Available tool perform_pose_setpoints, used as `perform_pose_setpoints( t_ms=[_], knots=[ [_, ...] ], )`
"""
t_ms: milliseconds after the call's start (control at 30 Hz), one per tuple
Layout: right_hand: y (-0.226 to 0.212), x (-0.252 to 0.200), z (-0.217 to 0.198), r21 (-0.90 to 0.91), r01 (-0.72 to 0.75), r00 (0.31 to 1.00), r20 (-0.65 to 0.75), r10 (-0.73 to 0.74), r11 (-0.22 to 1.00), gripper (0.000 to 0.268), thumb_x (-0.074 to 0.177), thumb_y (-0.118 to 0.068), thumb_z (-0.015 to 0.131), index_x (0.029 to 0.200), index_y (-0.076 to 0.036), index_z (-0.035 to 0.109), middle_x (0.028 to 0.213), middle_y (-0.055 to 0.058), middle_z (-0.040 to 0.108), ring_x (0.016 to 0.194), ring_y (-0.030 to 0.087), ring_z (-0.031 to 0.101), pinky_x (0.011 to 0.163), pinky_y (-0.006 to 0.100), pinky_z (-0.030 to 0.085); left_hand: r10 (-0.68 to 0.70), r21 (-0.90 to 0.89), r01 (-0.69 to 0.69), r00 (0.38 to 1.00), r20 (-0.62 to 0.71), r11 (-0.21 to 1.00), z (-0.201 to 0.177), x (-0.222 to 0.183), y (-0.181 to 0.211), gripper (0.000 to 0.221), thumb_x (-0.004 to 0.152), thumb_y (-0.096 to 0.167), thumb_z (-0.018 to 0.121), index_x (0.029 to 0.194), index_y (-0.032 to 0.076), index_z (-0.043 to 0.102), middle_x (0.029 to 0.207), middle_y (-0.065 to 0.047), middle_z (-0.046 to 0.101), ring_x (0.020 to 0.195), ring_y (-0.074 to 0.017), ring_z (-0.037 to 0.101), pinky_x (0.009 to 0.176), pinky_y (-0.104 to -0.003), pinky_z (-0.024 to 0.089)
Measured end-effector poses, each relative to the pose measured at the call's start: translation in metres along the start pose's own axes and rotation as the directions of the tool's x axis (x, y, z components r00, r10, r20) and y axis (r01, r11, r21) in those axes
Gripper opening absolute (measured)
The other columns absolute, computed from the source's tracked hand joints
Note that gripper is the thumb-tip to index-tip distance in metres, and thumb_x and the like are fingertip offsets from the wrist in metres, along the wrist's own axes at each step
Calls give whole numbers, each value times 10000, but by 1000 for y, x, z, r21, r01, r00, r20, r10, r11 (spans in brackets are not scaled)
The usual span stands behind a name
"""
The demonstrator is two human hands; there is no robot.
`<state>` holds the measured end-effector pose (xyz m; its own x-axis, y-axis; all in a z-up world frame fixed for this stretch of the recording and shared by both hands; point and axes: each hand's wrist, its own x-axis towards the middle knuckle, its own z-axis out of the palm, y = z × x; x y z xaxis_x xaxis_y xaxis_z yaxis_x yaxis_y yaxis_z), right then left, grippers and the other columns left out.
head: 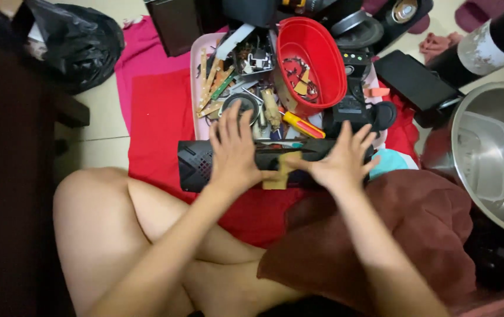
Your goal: Applying adhesive strips and putty to a speaker housing to seal or repair it.
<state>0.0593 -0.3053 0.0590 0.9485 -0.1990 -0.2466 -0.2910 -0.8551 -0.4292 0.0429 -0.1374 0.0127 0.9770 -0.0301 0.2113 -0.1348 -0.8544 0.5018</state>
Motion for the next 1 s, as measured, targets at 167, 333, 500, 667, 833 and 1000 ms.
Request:
perform_pose_setpoints(
  t_ms=[167, 333, 500, 667, 833, 1000],
  knots=[
    [64, 29, -35, 29, -78, 997, -3, 78, 997, 1251, 389, -468, 838, 1391, -50, 215, 1446, 217, 121, 1346, 347, 78, 1023, 591, 95, 35, 15, -37, 994, 105, 999, -19, -8, -19, 1145, 336, 442, 890, 1232, 17, 317, 1350, -216, 219, 1232, -377, 223, 998, -561, 138],
    [119, 62, -12, 39, -145, 989, -35, 147, 989, 1263, 347, -502, 824, 1408, -163, 228, 1450, 181, 156, 1311, 397, 200, 1032, 579, 159, -115, 10, 115, 986, 117, 993, -31, -31, -38, 1129, 344, 484, 884, 1220, 48, 320, 1332, -186, 235, 1229, -364, 218, 972, -580, 145],
    [85, 30, -25, 26, 189, 982, -1, -189, 982, 1240, 368, -456, 848, 1392, -94, 249, 1431, 269, 142, 1345, 365, 122, 1035, 564, 66, -305, -91, 304, 952, 12, 948, -45, -53, -42, 1108, 359, 364, 891, 1239, 37, 302, 1349, -179, 179, 1247, -394, 148, 968, -645, 105],
    [91, 30, -19, 102, 118, 991, -77, -110, 988, 1107, 469, -497, 809, 1364, -103, 291, 1395, 211, 277, 1300, 320, 272, 1065, 456, 159, -277, -94, 275, 961, -7, 957, -38, -57, -43, 1033, 414, 367, 866, 1238, 54, 329, 1337, -159, 208, 1249, -374, 174, 1000, -596, 103],
    [100, 41, -11, 96, 60, 997, -43, -56, 994, 975, 510, -572, 763, 1320, -196, 371, 1271, 129, 466, 1184, 302, 435, 1003, 418, 305, -160, -97, 166, 985, 67, 981, -32, -58, -52, 871, 582, 325, 798, 1291, 72, 358, 1319, -143, 313, 1255, -335, 222, 992, -557, 129],
    [85, 41, 5, 99, 91, 991, -110, -80, 991, 911, 524, -552, 781, 1258, -143, 428, 1287, 198, 383, 1175, 389, 416, 978, 422, 330, -56, 17, 55, 997, 62, 998, -25, -62, -57, 801, 662, 403, 720, 1328, 141, 360, 1361, -72, 343, 1265, -285, 241, 979, -522, 168]
  ],
)
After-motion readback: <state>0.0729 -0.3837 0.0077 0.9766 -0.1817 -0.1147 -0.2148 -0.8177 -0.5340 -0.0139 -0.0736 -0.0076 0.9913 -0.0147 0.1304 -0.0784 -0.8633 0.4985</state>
